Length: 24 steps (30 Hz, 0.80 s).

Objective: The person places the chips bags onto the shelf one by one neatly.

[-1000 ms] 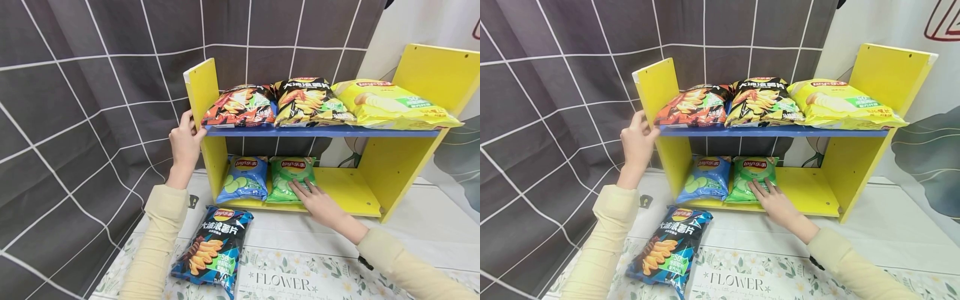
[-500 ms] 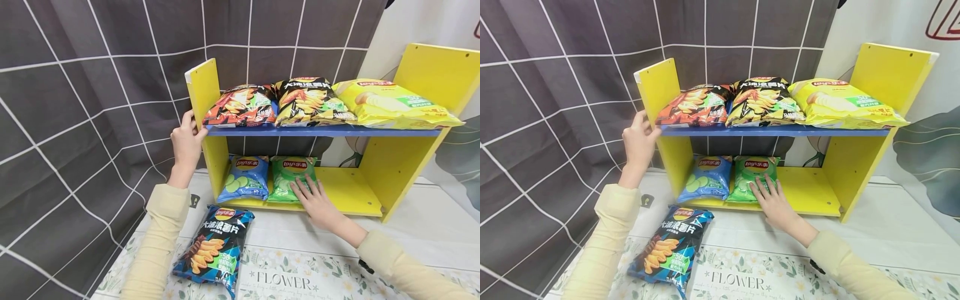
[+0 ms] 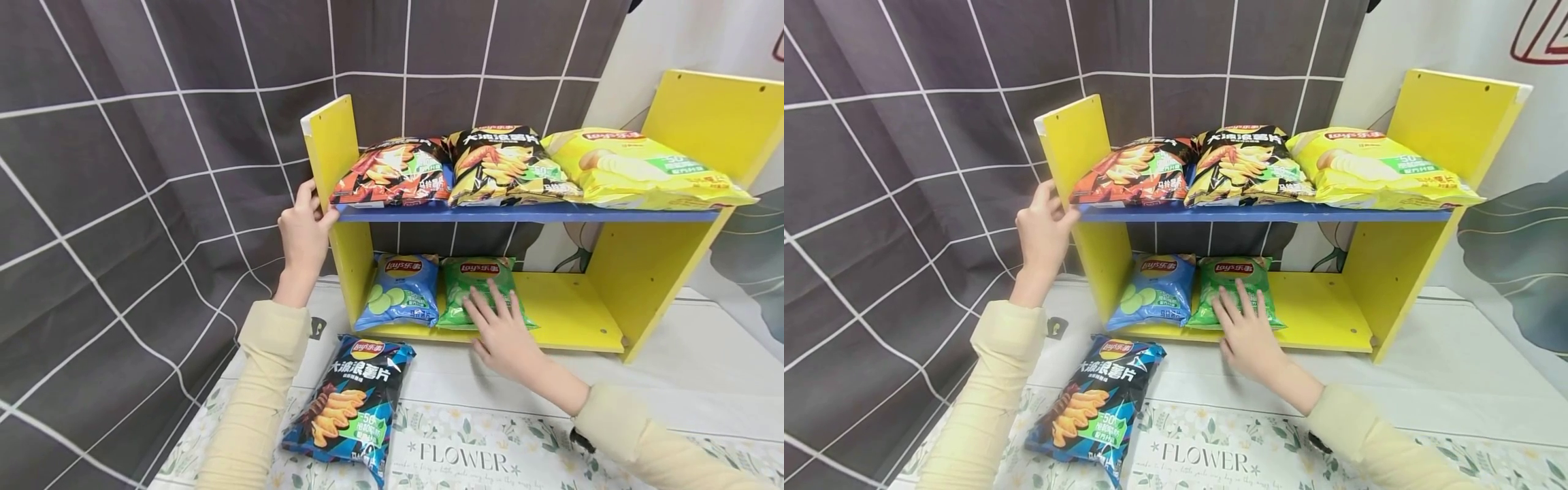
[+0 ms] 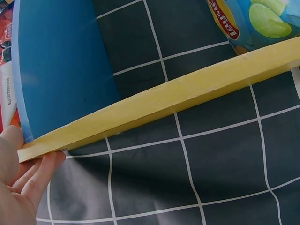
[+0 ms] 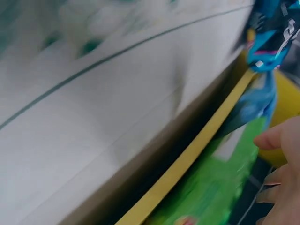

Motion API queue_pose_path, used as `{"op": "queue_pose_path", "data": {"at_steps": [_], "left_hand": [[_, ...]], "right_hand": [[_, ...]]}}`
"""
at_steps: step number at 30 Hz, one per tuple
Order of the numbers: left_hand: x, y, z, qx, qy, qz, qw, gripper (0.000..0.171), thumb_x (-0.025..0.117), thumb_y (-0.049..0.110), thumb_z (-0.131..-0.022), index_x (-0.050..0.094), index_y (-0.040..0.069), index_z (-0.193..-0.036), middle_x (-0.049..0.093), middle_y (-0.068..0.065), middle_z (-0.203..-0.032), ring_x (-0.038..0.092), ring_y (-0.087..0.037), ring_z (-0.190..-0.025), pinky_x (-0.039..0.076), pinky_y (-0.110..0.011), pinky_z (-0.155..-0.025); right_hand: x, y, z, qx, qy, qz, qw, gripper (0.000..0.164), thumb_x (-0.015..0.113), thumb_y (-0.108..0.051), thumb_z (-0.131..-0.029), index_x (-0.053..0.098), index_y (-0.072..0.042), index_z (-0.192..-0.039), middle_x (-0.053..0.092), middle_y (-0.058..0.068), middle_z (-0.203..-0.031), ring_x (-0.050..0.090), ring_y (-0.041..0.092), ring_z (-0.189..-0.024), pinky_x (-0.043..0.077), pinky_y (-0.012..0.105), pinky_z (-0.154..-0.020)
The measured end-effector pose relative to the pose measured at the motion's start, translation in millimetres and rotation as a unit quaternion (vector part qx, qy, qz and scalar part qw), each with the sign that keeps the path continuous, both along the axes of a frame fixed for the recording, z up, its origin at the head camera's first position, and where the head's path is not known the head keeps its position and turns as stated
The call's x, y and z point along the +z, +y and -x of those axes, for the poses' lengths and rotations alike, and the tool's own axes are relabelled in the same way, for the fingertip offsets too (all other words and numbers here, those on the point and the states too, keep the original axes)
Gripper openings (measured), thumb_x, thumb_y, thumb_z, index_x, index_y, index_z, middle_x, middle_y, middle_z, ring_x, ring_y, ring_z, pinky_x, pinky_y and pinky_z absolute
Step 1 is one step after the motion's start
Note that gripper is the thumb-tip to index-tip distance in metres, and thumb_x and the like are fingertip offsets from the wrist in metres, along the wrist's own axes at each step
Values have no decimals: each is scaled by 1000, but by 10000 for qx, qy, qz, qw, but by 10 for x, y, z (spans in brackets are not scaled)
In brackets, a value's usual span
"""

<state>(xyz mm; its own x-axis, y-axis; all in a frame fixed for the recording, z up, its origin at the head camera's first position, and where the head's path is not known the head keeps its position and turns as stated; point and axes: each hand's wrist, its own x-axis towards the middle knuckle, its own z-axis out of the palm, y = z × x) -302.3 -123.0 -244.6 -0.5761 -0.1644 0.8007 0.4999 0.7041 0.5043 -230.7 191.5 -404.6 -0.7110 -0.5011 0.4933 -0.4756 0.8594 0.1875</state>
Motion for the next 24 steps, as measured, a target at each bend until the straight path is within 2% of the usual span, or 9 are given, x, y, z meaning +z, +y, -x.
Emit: {"op": "queue_pose_path", "data": {"at_steps": [6, 11, 14, 19, 21, 24], "left_hand": [[2, -8, 5, -6, -2, -8, 10000, 41, 63, 7, -82, 60, 3, -123, 75, -15, -93, 71, -25, -75, 51, -38, -68], [5, -3, -3, -36, -58, -7, 10000, 42, 63, 7, -82, 59, 3, -124, 74, -14, -97, 72, -25, -78, 52, -38, -69], [3, -3, 3, -37, -35, -12, 10000, 42, 64, 8, -82, 59, 3, -123, 75, -14, -95, 71, -25, -77, 52, -38, -68], [-4, -5, 4, 5, -29, -30, 10000, 42, 64, 8, -83, 60, 3, -124, 75, -14, -95, 71, -25, -76, 51, -37, -67], [-5, -2, -1, 19, -30, -28, 10000, 41, 64, 8, -83, 60, 4, -124, 74, -14, -96, 71, -25, -77, 51, -38, -67], [-8, 6, -2, 6, -44, -25, 10000, 41, 63, 8, -83, 59, 4, -124, 74, -14, -96, 71, -25, -76, 51, -38, -68]], "right_hand": [[20, -338, -145, 412, -189, 365, 9983, 71, 67, -31, -85, 41, 2, -142, 35, 23, -151, 23, 50, -140, 24, 67, -108], [-36, -592, -313, 848, -497, 446, 9942, 72, 54, -41, -91, 36, 3, -145, 30, 21, -154, 20, 46, -143, 24, 60, -112], [-39, -749, -407, 1105, -639, 464, 9907, 74, 53, -46, -91, 36, 2, -145, 30, 19, -154, 21, 43, -144, 23, 58, -113], [-15, -1020, -571, 1470, -1350, 493, 9786, 80, 52, -56, -89, 33, -4, -148, 26, 12, -157, 18, 36, -146, 19, 57, -114], [-18, -1109, -629, 1594, -1612, 384, 9732, 80, 49, -60, -89, 34, -8, -149, 26, 10, -158, 17, 34, -147, 18, 56, -115], [-38, -1214, -692, 1806, -1733, 242, 9679, 75, 44, -63, -91, 39, -13, -147, 31, 8, -157, 20, 31, -148, 20, 54, -115]]}}
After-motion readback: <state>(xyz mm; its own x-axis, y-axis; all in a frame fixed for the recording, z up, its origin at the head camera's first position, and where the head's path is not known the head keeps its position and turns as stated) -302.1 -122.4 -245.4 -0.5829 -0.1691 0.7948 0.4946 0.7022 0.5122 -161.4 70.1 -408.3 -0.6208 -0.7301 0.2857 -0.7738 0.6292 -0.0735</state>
